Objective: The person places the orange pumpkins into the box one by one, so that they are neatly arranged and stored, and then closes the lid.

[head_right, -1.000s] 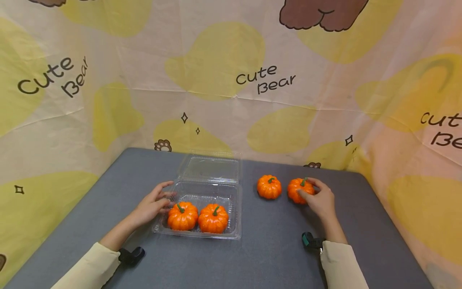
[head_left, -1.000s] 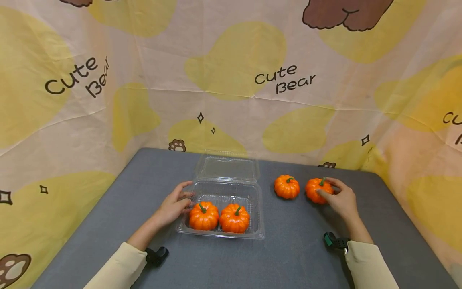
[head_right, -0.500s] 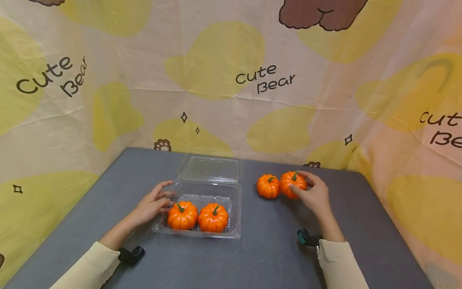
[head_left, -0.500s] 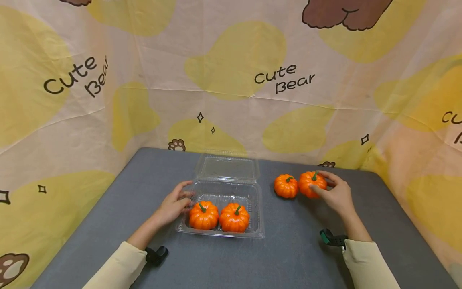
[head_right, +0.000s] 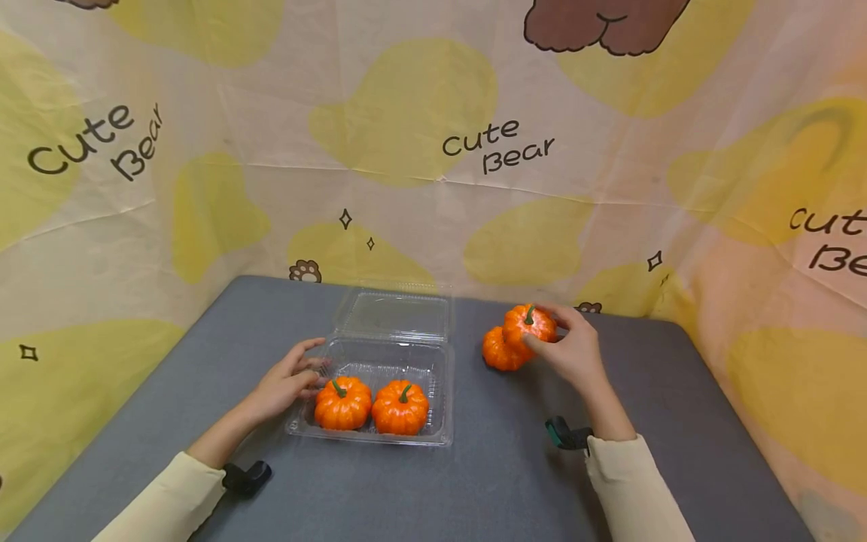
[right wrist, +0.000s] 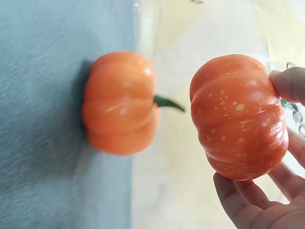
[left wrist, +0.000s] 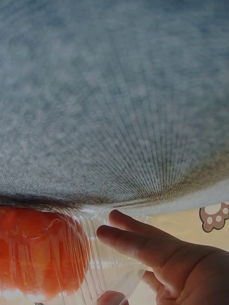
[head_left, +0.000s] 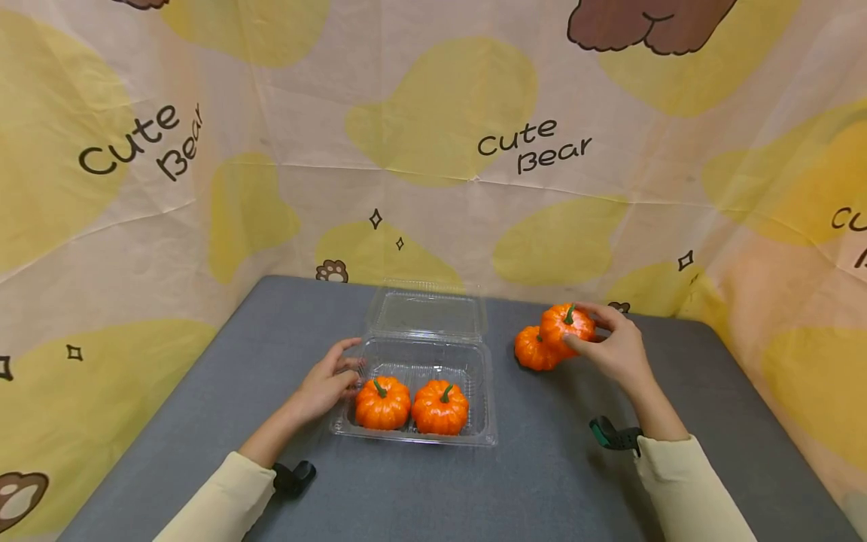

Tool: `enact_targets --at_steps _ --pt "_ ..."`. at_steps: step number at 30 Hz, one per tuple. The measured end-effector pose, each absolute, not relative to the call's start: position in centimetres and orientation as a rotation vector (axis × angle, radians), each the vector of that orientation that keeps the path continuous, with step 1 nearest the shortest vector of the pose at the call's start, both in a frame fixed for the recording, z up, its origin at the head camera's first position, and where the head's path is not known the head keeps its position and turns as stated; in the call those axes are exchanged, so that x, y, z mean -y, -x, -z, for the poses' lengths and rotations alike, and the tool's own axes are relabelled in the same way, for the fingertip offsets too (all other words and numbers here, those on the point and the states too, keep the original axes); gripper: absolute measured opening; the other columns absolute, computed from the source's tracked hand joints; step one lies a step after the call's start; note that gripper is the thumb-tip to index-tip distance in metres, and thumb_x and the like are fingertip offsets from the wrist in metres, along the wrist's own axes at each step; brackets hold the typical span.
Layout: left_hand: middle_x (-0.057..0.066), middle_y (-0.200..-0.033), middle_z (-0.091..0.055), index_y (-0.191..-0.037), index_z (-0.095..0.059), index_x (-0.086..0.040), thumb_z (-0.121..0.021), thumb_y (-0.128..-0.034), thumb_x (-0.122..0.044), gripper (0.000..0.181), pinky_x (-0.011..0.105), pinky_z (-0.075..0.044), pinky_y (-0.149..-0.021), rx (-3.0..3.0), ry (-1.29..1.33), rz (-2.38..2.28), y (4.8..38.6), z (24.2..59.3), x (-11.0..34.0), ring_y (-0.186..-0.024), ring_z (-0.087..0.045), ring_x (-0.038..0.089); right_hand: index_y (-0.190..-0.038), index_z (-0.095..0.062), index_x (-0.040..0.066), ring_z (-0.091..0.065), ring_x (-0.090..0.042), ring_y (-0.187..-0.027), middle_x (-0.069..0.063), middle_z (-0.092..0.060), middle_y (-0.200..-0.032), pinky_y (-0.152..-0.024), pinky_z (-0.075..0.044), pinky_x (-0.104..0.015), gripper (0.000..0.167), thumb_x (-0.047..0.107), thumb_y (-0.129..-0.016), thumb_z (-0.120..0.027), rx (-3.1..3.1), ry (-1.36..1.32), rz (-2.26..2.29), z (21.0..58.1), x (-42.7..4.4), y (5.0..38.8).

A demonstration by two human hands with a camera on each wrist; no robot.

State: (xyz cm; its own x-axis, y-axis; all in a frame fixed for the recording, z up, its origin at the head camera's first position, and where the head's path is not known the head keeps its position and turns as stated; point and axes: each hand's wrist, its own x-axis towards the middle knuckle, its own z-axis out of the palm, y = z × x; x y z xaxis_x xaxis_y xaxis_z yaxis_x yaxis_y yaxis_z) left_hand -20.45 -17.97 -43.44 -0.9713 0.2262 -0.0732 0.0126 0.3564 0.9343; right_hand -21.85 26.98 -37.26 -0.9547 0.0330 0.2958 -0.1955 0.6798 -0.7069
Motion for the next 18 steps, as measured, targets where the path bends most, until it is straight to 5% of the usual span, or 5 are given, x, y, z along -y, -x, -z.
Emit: enact_targets --at_steps 3,10,18 --pt "0.029 -0.138 -0.049 -0.148 -0.027 -0.01 -0.046 -0.0918 -0.003 0.06 0.038 -0.058 -0.08 -2.427 -0.211 -1.667 20.5 43.4 18.0 -0.108 -0.061 0.033 -0.131 -0.059 0.01 -0.057 -0.034 -0.113 -0.015 -0.055 -0.132 -0.077 -0.048 -0.01 0.057 0.022 -0.079 -0.078 2.595 -0.187 -1.157 36.5 -26.1 22.2" --pt "0.03 -0.137 -0.049 -0.148 -0.027 -0.009 -0.045 -0.0909 -0.003 0.061 0.038 -0.058 -0.08 -2.422 -0.212 -1.67 20.5 43.3 17.9 -0.108 -0.062 0.032 -0.13 -0.061 0.009 -0.058 -0.037 -0.11 -0.019 -0.054 -0.129 -0.089 -0.053 -0.049 0.055 0.017 -0.078 -0.079 2.573 -0.318 -1.192 35.1 -24.1 22.9" --pt "0.029 -0.137 -0.049 -0.148 -0.027 -0.009 -0.045 -0.0914 -0.003 0.06 0.039 -0.058 -0.08 -2.433 -0.207 -1.656 20.6 43.3 17.9 -0.107 -0.062 0.031 -0.13 -0.061 0.012 -0.057 -0.036 -0.111 -0.016 -0.055 -0.127 -0.096 -0.049 -0.052 0.056 0.016 -0.077 -0.079 2.597 -0.395 -1.25 34.2 -21.5 23.4"
